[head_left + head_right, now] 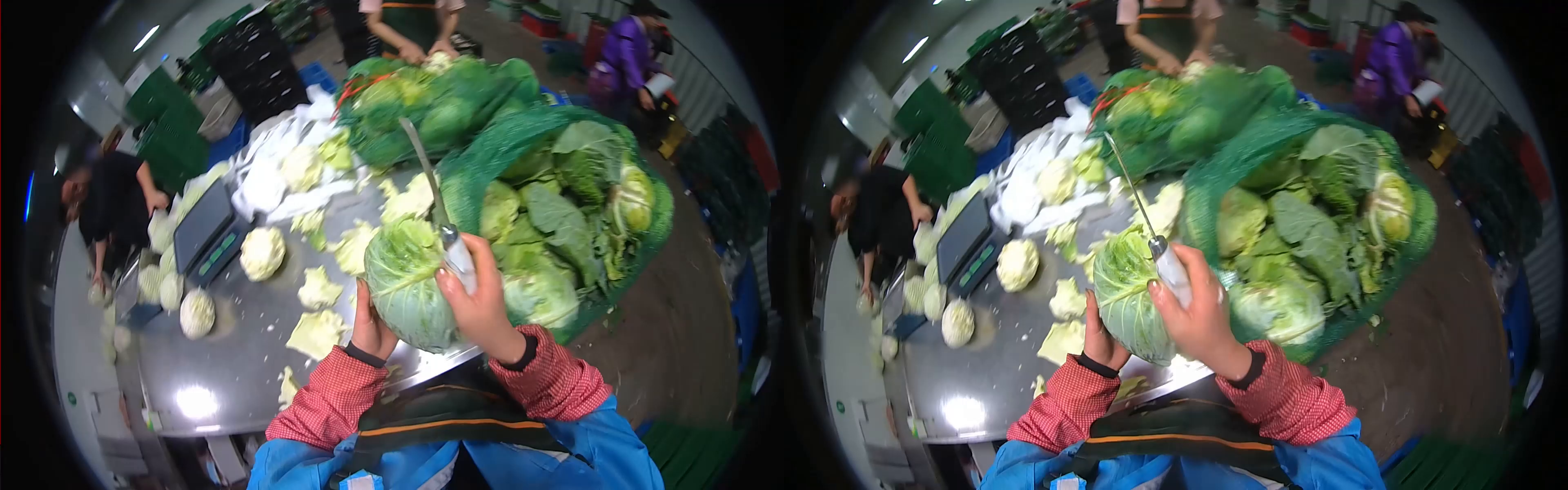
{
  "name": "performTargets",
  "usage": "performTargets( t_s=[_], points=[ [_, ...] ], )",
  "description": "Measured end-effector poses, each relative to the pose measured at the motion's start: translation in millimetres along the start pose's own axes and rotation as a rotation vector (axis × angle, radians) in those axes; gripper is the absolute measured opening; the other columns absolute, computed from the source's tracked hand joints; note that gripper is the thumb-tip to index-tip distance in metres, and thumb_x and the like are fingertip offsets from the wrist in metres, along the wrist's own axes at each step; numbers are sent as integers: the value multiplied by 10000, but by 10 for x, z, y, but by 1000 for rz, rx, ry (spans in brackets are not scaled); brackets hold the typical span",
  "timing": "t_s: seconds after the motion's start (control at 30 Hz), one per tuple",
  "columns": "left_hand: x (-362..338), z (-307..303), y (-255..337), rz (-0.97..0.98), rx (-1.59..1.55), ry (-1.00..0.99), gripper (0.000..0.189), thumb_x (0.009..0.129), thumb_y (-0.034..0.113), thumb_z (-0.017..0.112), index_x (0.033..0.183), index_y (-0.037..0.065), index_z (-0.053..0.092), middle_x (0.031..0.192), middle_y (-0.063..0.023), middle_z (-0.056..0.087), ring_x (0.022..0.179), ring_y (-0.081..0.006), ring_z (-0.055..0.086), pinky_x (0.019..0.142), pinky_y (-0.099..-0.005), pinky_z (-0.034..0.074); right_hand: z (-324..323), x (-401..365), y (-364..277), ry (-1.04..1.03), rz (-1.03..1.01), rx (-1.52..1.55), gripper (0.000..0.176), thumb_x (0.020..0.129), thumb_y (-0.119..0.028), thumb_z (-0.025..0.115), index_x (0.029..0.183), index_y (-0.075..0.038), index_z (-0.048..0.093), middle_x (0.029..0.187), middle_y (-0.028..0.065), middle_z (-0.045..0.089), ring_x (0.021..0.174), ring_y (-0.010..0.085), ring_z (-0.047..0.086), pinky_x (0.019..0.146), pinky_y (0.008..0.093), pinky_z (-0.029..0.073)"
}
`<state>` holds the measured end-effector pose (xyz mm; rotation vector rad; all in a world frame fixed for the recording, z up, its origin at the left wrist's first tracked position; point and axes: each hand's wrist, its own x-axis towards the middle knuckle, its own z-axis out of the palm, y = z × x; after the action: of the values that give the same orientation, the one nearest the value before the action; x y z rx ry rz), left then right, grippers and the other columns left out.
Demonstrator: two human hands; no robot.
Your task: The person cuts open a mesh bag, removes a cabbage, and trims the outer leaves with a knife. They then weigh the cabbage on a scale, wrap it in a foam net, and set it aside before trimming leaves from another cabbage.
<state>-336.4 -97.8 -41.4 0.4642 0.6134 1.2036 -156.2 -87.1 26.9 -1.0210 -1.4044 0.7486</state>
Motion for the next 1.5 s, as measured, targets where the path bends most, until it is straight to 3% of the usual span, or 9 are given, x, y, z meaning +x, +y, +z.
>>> performTargets(
  t_s=[0.1, 0.23, 0.3, 0.4, 0.53, 0.67, 0.8, 1.0, 1.5],
  points=[
    [-278, -661, 89, -69, 34, 204, 758, 969, 666, 341, 1480, 106, 353, 1465, -112, 460, 1336, -300, 455, 1097, -499, 379, 538, -166, 579, -236, 255, 147, 426, 927, -216, 619, 1274, -29, 459, 1064, 140, 629, 996, 254, 614, 884, 350, 468],
    [-417, -1255, 111, -152, 32, 371, 782, 931, 728, 342, 1479, 170, 355, 1466, -126, 445, 1329, -315, 461, 1004, -588, 434, 885, -406, 1153, -345, 902, 555, 274, 957, -279, 572, 1142, -84, 518, 918, 0, 580, 857, 124, 552, 767, 298, 457],
    [-451, -1226, 301, -215, 93, 397, 746, 961, 683, 339, 1511, 182, 287, 1485, -148, 409, 1334, -319, 455, 1010, -572, 444, 1003, -508, 1198, -340, 910, 588, 219, 963, -278, 552, 1090, -101, 527, 843, -29, 547, 772, 78, 513, 699, 262, 433],
    [-476, -1003, 516, 218, 808, 492, 888, 867, 415, 673, 1532, 90, 183, 1489, -224, 297, 1352, -347, 389, 1062, -494, 393, 1132, -506, 1238, -349, 935, 639, 260, 969, -234, 529, 1169, -69, 512, 783, -17, 535, 714, 86, 502, 647, 249, 418],
    [-369, -985, 575, 335, 1435, 454, 1002, 724, 269, 832, 1497, 50, 234, 1425, -203, 336, 1326, -311, 369, 1123, -414, 301, 1048, -411, 1097, -376, 883, 751, 373, 996, -222, 504, 1291, -4, 434, 753, 5, 512, 658, 83, 460, 596, 244, 394],
    [-353, -1143, 606, 303, 972, 504, 948, 713, 237, 851, 1434, 55, 265, 1332, -194, 369, 1251, -301, 422, 1073, -404, 359, 818, -523, 1214, -522, 790, 453, 310, 1025, -268, 447, 1218, -25, 438, 754, 27, 543, 666, 125, 511, 617, 270, 430],
    [-442, -1244, 623, 304, 1334, 658, 883, 733, 221, 840, 1389, 49, 274, 1358, -204, 366, 1260, -303, 422, 1072, -400, 361, 788, -744, 1353, -809, 605, -153, 366, 948, -225, 503, 1211, 14, 416, 946, 211, 666, 781, 310, 651, 715, 420, 499],
    [-271, -1165, 600, 350, 1093, 631, 905, 783, 213, 806, 1455, 37, 225, 1395, -212, 367, 1270, -289, 425, 1072, -396, 360, 763, -458, 1056, -629, 308, -310, 251, 914, -182, 552, 1070, -2, 473, 809, 240, 629, 762, 461, 622, 694, 515, 501],
    [-7, -1232, 670, 274, 1085, 738, 899, 781, 267, 798, 1437, -40, 267, 1420, -244, 334, 1312, -324, 367, 1112, -419, 300, 1123, -230, 1171, -855, 44, -711, 121, 875, -25, 478, 981, 33, 477, 673, 186, 630, 634, 364, 661, 535, 458, 519]
  ],
)
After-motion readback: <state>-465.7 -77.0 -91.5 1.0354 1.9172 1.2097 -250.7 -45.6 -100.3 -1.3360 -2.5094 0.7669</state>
